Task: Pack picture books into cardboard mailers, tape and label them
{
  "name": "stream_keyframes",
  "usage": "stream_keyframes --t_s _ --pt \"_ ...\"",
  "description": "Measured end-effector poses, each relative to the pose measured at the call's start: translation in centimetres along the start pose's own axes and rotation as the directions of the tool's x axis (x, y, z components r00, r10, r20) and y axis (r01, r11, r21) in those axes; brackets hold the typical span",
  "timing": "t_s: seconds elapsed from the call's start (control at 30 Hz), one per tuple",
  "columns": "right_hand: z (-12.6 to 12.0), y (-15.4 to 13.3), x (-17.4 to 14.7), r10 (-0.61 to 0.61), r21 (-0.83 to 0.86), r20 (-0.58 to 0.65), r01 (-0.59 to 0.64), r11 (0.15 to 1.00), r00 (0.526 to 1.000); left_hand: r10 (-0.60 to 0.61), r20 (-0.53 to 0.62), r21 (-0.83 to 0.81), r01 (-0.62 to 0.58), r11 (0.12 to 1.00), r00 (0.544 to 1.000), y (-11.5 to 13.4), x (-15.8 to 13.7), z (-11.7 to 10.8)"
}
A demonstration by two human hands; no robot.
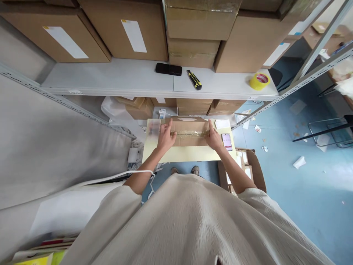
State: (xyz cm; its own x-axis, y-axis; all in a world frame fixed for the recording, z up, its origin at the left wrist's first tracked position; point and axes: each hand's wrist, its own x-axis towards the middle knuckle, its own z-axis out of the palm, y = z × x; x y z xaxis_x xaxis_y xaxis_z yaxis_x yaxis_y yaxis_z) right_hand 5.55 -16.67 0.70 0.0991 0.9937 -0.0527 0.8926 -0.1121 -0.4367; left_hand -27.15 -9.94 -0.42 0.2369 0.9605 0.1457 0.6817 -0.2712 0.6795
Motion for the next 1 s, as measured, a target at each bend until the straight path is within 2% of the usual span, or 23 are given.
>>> stream_keyframes --t_s 0.17,0.3,0.53,0.7,0.77,0.87,0.93,1.0 --pt "0.2 0.0 -1.1 -0.006 0.042 -0.069 0.009 0.999 0.998 0.055 -0.09 -0.019 -0.057 0.998 0.994 0.4 -1.6 -0.8" --pt "1.8 0.4 -2.1 0.011 0.078 -0.082 -0.004 0.997 0.997 0.024 -0.076 -0.031 -0.026 0.999 0.997 -0.4 -3.0 -0.1" --pt "7.0 2.3 -6.0 0.056 -0.004 0.113 -0.056 0.998 0.992 -0.09 0.146 -0.003 0.091 0.996 0.985 -3.8 -8.3 3.0" --pt "8.1 2.6 -8.5 0.031 -0.037 0.214 -0.023 0.999 0.976 -0.182 0.319 0.119 0.151 0.981 0.93 -5.3 -11.2 3.3" --pt "7.9 2.6 -8.8 0.048 -0.056 0.258 -0.035 0.998 0.965 -0.212 0.35 0.175 0.159 0.972 0.913 -5.7 -11.1 3.1" --pt "7.2 2.5 -7.6 0.101 -0.053 0.216 -0.091 0.994 0.971 -0.204 0.31 0.195 0.148 0.97 0.929 -6.0 -8.9 3.0" --pt "6.6 2.4 -5.5 0.151 0.03 0.145 -0.157 0.987 0.978 -0.176 0.267 0.139 0.143 0.98 0.947 -6.0 -6.2 3.1" --pt "6.0 2.4 -2.9 0.221 0.187 0.112 -0.239 0.953 0.969 -0.176 0.236 0.058 0.167 0.984 0.956 -5.8 -3.1 3.5"
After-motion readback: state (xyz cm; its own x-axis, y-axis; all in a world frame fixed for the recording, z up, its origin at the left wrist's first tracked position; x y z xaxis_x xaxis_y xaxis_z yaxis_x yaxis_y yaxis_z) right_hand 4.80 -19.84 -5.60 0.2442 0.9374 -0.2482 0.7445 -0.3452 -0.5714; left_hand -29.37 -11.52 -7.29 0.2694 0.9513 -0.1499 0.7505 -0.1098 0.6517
